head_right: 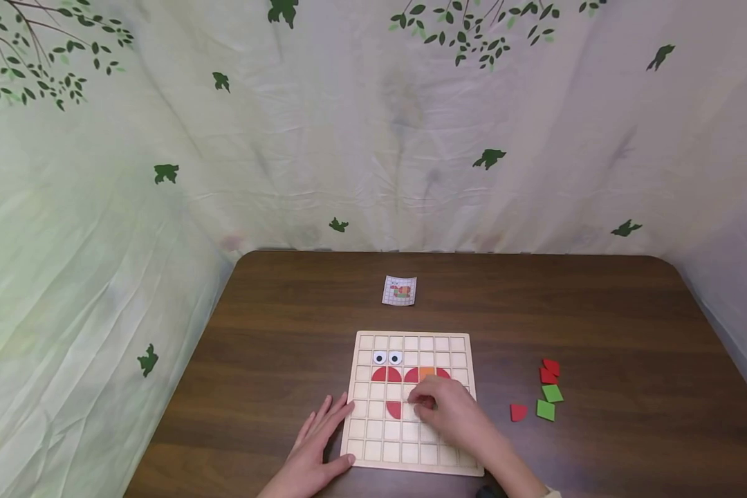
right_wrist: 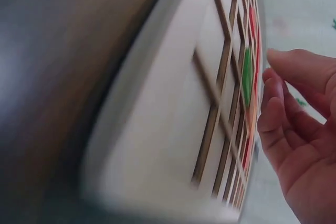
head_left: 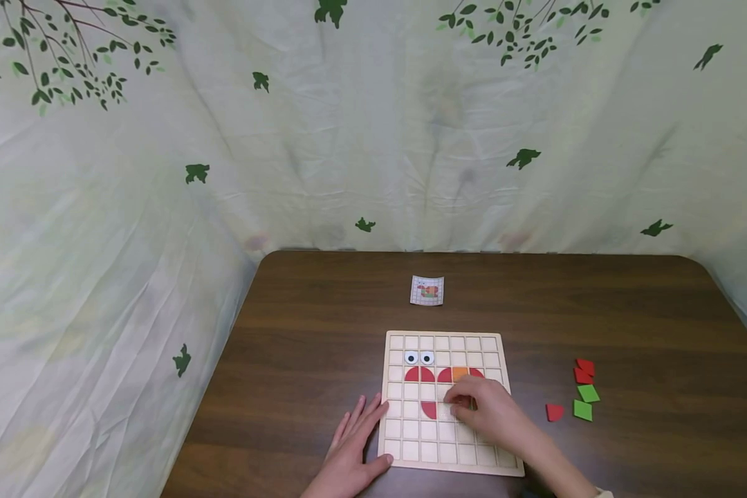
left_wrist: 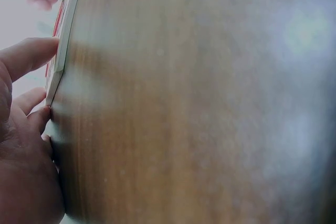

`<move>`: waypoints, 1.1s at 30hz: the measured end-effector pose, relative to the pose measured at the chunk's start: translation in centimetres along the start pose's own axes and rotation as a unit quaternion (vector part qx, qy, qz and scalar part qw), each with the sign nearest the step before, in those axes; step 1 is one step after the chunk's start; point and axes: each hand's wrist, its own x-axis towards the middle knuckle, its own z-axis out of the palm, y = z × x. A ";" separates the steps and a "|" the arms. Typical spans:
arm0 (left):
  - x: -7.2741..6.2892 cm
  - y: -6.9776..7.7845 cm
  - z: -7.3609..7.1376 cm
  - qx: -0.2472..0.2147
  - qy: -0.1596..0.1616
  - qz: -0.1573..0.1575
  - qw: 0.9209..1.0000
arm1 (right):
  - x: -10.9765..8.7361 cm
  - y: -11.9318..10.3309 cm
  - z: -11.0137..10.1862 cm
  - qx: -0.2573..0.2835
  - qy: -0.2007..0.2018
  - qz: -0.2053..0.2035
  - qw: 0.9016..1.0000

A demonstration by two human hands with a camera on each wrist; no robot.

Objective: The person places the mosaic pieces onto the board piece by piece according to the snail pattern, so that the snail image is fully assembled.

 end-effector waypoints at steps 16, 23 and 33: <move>-0.1 0.0 -0.3 0.001 0.000 0.003 1.000 | -5.5 4.2 -4.3 -0.087 0.090 0.046 0.991; -0.1 0.0 -0.1 0.002 0.001 0.002 1.000 | -7.0 5.7 -5.9 -0.114 0.105 0.065 0.986; -0.1 -0.1 0.1 0.007 0.000 -0.005 1.000 | -8.4 7.1 -6.4 -0.143 0.132 0.031 0.980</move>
